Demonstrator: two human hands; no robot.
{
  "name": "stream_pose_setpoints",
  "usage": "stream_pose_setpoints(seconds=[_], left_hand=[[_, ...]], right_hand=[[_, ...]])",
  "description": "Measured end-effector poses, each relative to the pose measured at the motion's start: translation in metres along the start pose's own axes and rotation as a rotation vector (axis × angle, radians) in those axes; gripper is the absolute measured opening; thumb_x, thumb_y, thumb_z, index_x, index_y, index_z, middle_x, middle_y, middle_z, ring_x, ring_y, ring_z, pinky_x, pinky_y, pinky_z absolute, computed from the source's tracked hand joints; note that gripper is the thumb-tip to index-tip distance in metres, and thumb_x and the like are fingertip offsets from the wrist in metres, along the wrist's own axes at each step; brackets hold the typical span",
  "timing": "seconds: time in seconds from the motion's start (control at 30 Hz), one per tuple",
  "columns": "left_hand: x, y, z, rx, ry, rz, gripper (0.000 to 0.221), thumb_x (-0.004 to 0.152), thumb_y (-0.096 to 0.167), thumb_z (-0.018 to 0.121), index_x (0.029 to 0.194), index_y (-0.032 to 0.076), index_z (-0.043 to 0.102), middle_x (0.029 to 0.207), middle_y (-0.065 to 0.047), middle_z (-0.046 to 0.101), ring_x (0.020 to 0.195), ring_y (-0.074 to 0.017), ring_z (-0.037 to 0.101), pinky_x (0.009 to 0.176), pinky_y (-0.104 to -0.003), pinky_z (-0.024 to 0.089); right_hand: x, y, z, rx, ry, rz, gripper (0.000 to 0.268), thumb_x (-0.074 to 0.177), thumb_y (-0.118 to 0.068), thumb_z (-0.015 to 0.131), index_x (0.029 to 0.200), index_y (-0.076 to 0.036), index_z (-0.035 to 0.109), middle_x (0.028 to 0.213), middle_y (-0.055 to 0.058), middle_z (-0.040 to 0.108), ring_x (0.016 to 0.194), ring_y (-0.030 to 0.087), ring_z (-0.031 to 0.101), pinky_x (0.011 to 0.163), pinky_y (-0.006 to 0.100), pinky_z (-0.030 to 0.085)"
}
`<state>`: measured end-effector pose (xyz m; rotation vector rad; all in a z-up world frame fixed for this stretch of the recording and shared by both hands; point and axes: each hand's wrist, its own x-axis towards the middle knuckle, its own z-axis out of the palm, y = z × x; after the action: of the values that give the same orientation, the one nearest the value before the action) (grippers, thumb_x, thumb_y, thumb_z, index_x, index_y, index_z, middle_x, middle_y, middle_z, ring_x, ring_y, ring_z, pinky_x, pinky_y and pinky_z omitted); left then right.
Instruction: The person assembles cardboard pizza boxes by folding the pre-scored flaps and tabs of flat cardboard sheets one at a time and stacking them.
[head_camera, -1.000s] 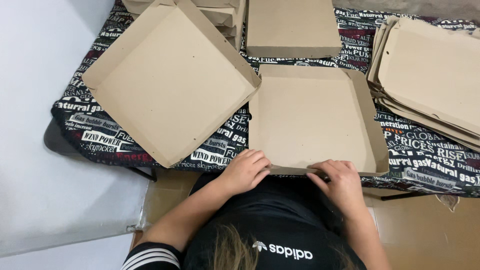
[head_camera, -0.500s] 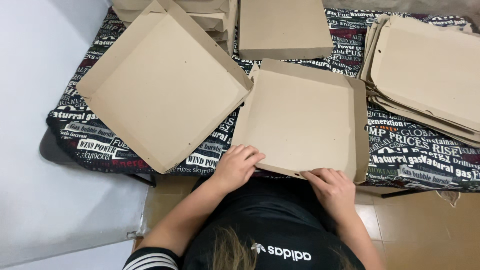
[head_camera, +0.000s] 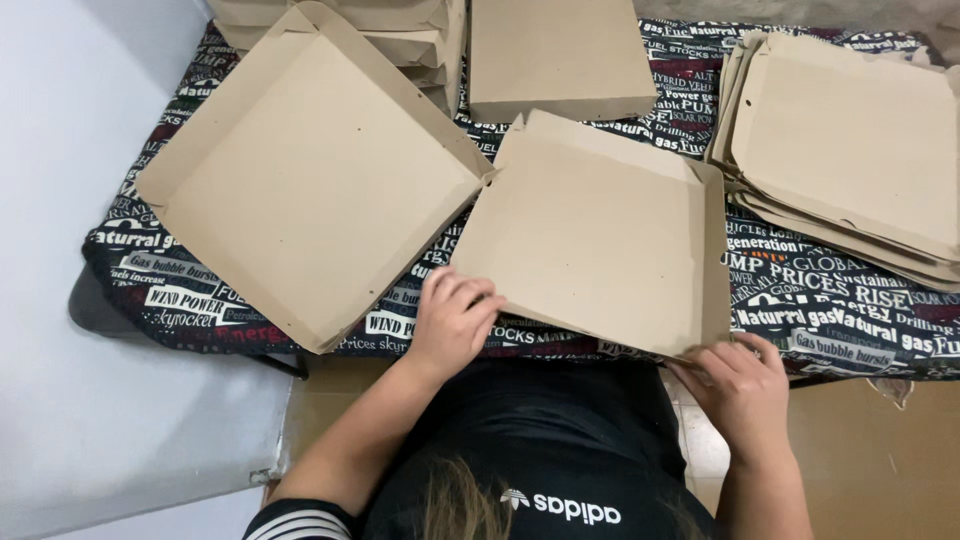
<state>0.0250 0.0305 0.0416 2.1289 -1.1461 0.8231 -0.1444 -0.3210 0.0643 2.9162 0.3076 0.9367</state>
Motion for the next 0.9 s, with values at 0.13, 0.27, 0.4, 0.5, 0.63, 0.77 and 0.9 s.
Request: stream_pose_setpoints(seconds=[0.13,0.27,0.4,0.5,0.63,0.77,0.9], left_hand=[[0.009,0.028,0.008,0.038,-0.042,0.024,0.036,0.097,0.028,0.067,0.131,0.021,0.063,0.131,-0.004,0.056,0.12,-0.0262,0.052,0.117,-0.06,0.029],[0.012,0.039,0.019,-0.295,-0.309,0.244,0.021,0.092,0.01,0.066,0.112,0.013,0.069,0.11,-0.007,0.066,0.11,-0.0289,0.059,0.12,-0.061,0.03],[-0.012,-0.01,0.042,-0.237,-0.18,0.073,0.009,0.092,0.017,0.066,0.097,0.02,0.073,0.101,-0.001,0.071,0.112,-0.0245,0.062,0.119,-0.063,0.025],[-0.011,-0.001,0.03,-0.144,-0.083,-0.001,0.009,0.096,0.018,0.064,0.104,0.014,0.068,0.112,-0.006,0.068,0.119,-0.0276,0.061,0.119,-0.063,0.027],[-0.015,0.028,0.028,-0.3,-0.031,0.052,0.014,0.097,0.022,0.062,0.106,0.016,0.07,0.102,-0.005,0.068,0.106,-0.0259,0.065,0.113,-0.056,0.041],[-0.025,0.024,0.037,-0.264,-0.112,0.164,0.022,0.096,0.034,0.065,0.097,0.013,0.067,0.091,-0.004,0.061,0.089,-0.0254,0.063,0.095,-0.046,0.05],[-0.037,0.014,0.05,-0.243,-0.258,0.118,0.022,0.096,0.035,0.063,0.089,0.015,0.064,0.086,-0.002,0.055,0.088,-0.0247,0.058,0.095,-0.044,0.045]], right_hand=[[0.009,-0.043,0.017,0.099,-0.009,-0.053,0.014,0.087,-0.033,0.085,0.083,-0.022,0.078,0.076,-0.007,0.077,0.065,0.007,0.066,0.076,0.028,0.049],[0.053,-0.086,0.003,0.409,0.019,-0.197,0.018,0.089,-0.028,0.082,0.095,-0.013,0.073,0.084,-0.002,0.073,0.075,0.014,0.065,0.082,0.034,0.048],[0.054,-0.054,0.03,0.452,-0.027,-0.116,0.019,0.088,-0.035,0.076,0.1,-0.02,0.076,0.101,-0.001,0.078,0.105,0.019,0.072,0.105,0.049,0.044],[0.049,-0.037,0.052,0.388,-0.003,-0.045,0.012,0.088,-0.03,0.077,0.096,-0.022,0.074,0.097,-0.003,0.075,0.095,0.02,0.072,0.099,0.043,0.048],[0.061,-0.056,0.053,0.478,-0.054,-0.007,0.011,0.092,-0.034,0.075,0.092,-0.023,0.073,0.091,-0.006,0.074,0.085,0.02,0.069,0.09,0.039,0.048],[0.065,-0.065,0.054,0.521,-0.104,-0.007,0.012,0.092,-0.033,0.075,0.091,-0.021,0.071,0.088,-0.005,0.072,0.084,0.02,0.069,0.087,0.038,0.049],[0.065,-0.068,0.051,0.524,-0.139,-0.017,0.014,0.087,-0.031,0.078,0.088,-0.02,0.071,0.085,-0.005,0.07,0.082,0.019,0.069,0.088,0.037,0.05]])
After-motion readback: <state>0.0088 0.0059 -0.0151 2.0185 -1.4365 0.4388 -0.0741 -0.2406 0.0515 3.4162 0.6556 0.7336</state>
